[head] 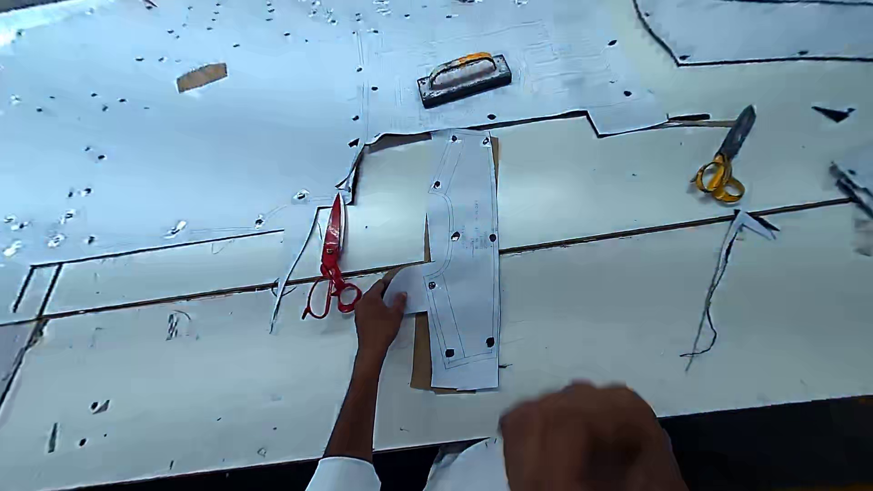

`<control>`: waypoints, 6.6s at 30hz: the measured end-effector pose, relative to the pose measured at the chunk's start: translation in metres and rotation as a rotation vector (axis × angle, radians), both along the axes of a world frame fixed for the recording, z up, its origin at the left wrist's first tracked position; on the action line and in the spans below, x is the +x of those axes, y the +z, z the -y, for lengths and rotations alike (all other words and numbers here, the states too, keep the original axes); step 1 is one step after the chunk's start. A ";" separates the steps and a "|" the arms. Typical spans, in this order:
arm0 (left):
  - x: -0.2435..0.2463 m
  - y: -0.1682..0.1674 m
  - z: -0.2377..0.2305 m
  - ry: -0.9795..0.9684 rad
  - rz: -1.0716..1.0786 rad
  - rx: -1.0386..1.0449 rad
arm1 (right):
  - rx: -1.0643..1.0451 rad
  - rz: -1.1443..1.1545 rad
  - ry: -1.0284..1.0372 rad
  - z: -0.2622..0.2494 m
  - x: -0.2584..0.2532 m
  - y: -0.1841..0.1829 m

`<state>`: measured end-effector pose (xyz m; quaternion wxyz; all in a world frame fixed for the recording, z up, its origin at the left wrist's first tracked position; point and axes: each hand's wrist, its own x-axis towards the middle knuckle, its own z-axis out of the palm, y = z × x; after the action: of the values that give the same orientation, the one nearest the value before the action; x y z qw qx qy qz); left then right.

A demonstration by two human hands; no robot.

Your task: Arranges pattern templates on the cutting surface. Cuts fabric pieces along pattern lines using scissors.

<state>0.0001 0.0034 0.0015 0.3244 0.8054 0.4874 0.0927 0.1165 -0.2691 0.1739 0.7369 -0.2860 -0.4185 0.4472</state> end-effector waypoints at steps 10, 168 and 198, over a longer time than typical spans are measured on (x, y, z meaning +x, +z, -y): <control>-0.008 0.002 -0.018 -0.111 0.007 0.120 | -1.187 0.546 -0.620 -0.072 0.059 -0.171; -0.167 -0.014 0.117 0.539 -0.166 0.047 | -0.940 1.463 -0.626 0.067 0.161 -0.248; -0.159 0.022 0.103 0.481 0.185 -0.475 | -0.993 1.558 -0.638 0.069 0.162 -0.243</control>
<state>-0.1585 -0.1000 0.0235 0.5143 0.5576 0.6399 0.1229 0.2782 -0.3382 -0.0689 0.1361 -0.8791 -0.4552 0.0379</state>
